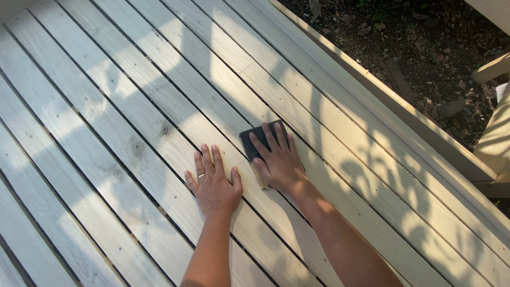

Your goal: The person sands the slatted surface and edges of an unfinished wooden bench outdoors, rubbing a sheet of sandpaper by hand along the slats and frame. They work across different sections of the bench, then stand and fold the sandpaper while standing beside other unfinished furniture pieces.

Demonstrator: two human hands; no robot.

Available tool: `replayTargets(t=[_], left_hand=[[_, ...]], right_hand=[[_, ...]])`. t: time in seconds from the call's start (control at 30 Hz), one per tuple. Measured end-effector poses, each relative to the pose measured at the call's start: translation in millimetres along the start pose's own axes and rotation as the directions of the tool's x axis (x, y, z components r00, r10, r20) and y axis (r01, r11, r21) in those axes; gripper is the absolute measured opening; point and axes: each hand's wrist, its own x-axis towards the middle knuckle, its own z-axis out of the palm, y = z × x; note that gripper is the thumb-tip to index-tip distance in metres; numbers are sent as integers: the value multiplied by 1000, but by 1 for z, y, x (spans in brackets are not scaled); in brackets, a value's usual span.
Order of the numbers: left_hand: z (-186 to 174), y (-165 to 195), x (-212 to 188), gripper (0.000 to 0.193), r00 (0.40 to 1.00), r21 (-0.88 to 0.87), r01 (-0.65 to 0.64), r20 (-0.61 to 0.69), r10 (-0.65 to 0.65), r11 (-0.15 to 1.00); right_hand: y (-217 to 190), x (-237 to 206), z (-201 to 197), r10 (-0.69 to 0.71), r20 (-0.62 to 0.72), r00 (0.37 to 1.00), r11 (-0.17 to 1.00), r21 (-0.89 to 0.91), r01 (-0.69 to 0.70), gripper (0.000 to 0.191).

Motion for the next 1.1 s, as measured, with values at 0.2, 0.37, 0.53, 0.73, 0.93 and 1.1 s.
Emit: replayTargets(t=[0.2,0.37,0.53,0.73,0.93,1.1], left_hand=[[2,-1,-4,79,1000,-26,-16,-2,16,1000],[5,-1,-3,79,1000,-4,-16,-17,16,1000],[11,-2,0,80,999,19,-33,-40,34,999],[4,-1,5,80,1000,12,7,14,-7,1000],[4,3,2,78,999,12,-9,-44,10,1000],[5,-5,-9,75,998,-17,-31,-47,30,999]], right_hand=[[34,-280,-16,84,-106,991,996,-21,-86,69],[36,-261,-5,117,-117,986,992,-41,-122,70],[30,-33,9,143,-2,990,985,-96,-142,69],[0,183,13,203,-198,959,978,-6,-208,63],[12,127,-6,128,-209,969,992,34,-124,64],[70,-87,1,211,-87,974,977,14,-211,68]])
